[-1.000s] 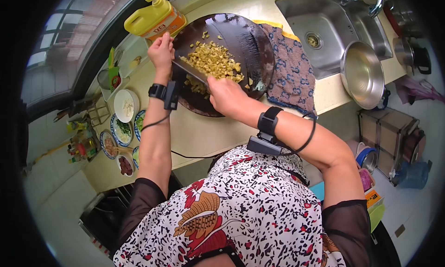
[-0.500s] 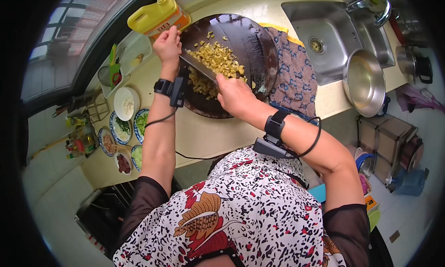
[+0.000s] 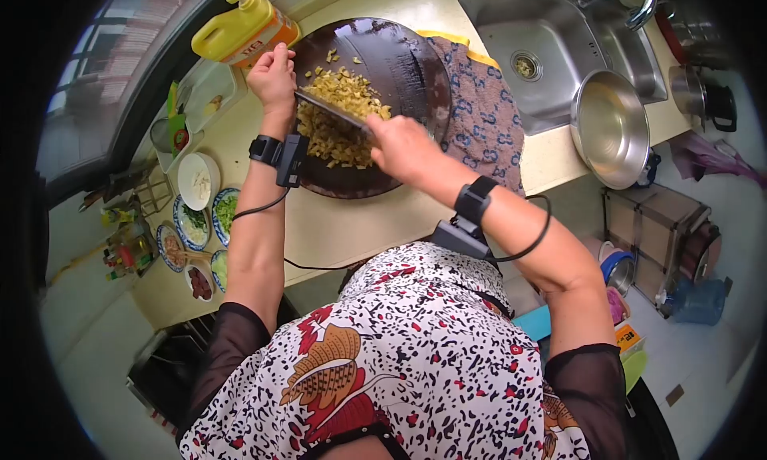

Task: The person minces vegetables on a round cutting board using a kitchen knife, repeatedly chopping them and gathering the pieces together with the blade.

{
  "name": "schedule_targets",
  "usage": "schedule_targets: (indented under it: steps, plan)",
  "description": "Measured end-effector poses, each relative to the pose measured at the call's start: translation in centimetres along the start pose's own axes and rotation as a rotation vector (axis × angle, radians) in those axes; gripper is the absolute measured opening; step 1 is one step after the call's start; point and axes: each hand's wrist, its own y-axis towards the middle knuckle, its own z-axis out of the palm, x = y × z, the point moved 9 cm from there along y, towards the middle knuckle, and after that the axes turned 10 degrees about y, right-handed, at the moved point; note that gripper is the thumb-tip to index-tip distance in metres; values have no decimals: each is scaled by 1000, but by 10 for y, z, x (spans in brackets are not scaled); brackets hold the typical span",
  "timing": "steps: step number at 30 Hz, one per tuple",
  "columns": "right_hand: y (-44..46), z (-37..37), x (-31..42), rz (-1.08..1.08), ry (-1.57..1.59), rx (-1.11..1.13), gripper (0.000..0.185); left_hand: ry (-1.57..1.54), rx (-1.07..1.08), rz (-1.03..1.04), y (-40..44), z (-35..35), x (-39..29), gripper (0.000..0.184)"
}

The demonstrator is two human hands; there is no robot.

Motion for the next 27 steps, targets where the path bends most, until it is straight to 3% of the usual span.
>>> schedule_targets:
  steps: [3,9,18,22,26,27]
  plan:
    - [12,-31,8,-18,-90,75,20,39,-83,-96,0,2,31,26]
    - [21,-36,11,-51,-135,187,25,126,-158,-150,-5,0,42,23]
    - [2,-23,-30,-46,-58,183,33,245,-240,63,-28,4,14,26]
    - [-7,-22,-28,-130,-83,121,42,133,-258,84,-42,-4,6,31]
    - [-6,-33,-16,-62,-107,165,39,-17,-163,-16,-43,6,-4,29]
    - [-3,-39,-10,-26,-126,178,24,2,-151,-23,-37,8,4,28]
